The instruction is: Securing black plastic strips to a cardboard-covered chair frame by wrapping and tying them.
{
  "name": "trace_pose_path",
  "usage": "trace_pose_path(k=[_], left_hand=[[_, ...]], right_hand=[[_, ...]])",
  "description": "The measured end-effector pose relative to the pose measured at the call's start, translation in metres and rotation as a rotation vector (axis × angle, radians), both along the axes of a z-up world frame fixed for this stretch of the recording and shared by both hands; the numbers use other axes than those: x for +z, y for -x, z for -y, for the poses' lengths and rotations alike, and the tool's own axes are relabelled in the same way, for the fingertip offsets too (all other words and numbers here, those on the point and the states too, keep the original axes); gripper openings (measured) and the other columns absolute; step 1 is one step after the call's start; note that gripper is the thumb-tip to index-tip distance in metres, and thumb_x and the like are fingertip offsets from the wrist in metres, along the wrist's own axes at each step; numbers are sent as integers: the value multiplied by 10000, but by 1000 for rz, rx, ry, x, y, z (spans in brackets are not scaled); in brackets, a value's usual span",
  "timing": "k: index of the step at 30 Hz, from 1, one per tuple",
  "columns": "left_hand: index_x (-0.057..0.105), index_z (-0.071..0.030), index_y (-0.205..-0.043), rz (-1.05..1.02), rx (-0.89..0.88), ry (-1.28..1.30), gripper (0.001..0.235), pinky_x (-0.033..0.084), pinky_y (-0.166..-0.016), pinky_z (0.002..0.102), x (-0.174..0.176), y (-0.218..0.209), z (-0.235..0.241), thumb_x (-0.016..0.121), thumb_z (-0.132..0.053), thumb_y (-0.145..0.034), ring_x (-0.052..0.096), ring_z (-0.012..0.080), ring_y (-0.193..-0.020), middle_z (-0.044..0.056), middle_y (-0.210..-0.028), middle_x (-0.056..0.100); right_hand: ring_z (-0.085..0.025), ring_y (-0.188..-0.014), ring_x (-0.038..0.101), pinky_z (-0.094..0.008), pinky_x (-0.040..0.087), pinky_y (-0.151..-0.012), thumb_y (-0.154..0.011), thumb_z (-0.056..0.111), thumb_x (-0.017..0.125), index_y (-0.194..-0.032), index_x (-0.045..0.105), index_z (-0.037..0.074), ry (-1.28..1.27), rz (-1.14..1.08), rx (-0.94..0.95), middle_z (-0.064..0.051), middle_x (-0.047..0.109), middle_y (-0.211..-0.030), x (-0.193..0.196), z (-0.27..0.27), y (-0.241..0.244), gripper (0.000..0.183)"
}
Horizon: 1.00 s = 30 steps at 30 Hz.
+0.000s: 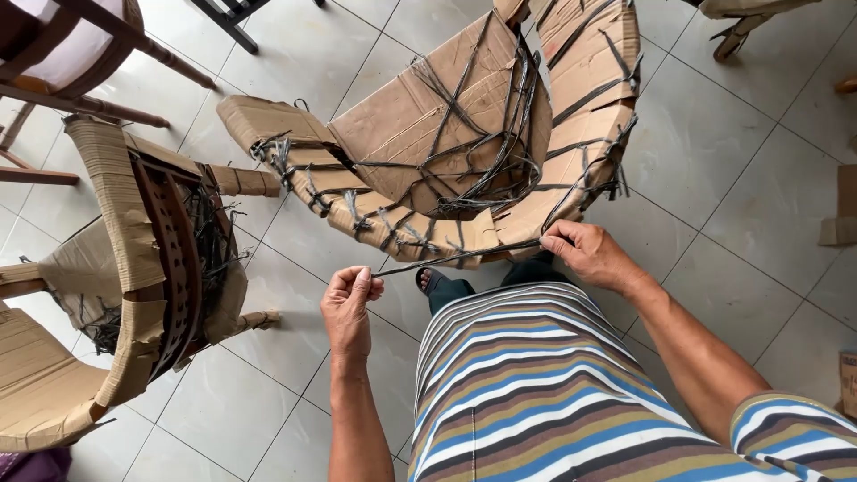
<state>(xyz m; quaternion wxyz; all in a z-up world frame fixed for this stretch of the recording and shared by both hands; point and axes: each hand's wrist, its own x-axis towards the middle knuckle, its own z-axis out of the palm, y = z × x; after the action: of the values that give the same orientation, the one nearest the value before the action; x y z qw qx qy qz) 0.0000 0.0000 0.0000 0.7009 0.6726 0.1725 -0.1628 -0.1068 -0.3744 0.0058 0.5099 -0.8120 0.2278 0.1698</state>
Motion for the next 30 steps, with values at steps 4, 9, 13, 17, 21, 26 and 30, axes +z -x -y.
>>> trace_pose_path(k=[4, 9, 13, 17, 21, 26, 30], left_hand=[[659, 6, -1066, 1, 40, 35, 143, 560, -658, 239, 0, 2, 48, 701, -106, -987, 706, 160, -685, 159, -788, 743], [661, -15, -1052, -91, 84, 236, 111, 544, -624, 206, 3, 4, 141, 689, -69, -959, 702, 141, -651, 133, -749, 725], [668, 8, -1056, -103, -62, 224, 149, 558, -636, 237, -3, 12, 222, 724, -57, -934, 699, 171, -664, 174, -767, 723], [678, -9, -1045, -76, -280, 302, 145, 547, -660, 241, 25, 12, 286, 738, -78, -932, 661, 148, -686, 141, -797, 719], [696, -29, -1025, -71, -468, 288, 68, 570, -699, 252, 38, 15, 314, 694, -50, -960, 653, 136, -723, 90, -861, 720], [691, -19, -1040, -160, -618, 271, 109, 578, -704, 230, 10, 27, 331, 725, -60, -945, 689, 129, -735, 104, -818, 723], [697, 4, -1022, -102, -632, 302, 108, 556, -609, 203, 8, 17, 356, 724, -55, -935, 672, 107, -661, 112, -740, 717]], right_hand=[[-218, -702, 626, -406, 528, -734, -1016, 237, 646, -953, 753, 83, -24, 13, 16, -175, 683, -636, 7, 58, -1, 197], [-247, -745, 585, -434, 505, -764, -1056, 255, 617, -990, 769, 70, 56, -26, -78, -193, 684, -703, 10, 145, 14, 248], [-317, -729, 647, -448, 518, -758, -1054, 285, 623, -979, 758, 108, 148, -90, -140, -146, 684, -689, -26, 220, 45, 235], [-282, -779, 601, -408, 453, -743, -1038, 335, 600, -970, 757, 125, 226, -220, -183, -107, 666, -759, -27, 275, 65, 271], [-247, -994, 643, -378, 446, -855, -1028, 410, 492, -1217, 754, 218, 311, -417, -321, -15, 754, -1099, 28, 290, 72, 376], [-339, -1336, 533, -475, 394, -1124, -973, 259, 646, -1424, 619, 114, 326, 194, -114, -141, 618, -1409, 3, 232, 55, 474], [-418, -1232, 650, -565, 468, -1091, -973, 222, 642, -1436, 589, 93, -245, 187, -47, -247, 728, -1205, 38, 153, 18, 483]])
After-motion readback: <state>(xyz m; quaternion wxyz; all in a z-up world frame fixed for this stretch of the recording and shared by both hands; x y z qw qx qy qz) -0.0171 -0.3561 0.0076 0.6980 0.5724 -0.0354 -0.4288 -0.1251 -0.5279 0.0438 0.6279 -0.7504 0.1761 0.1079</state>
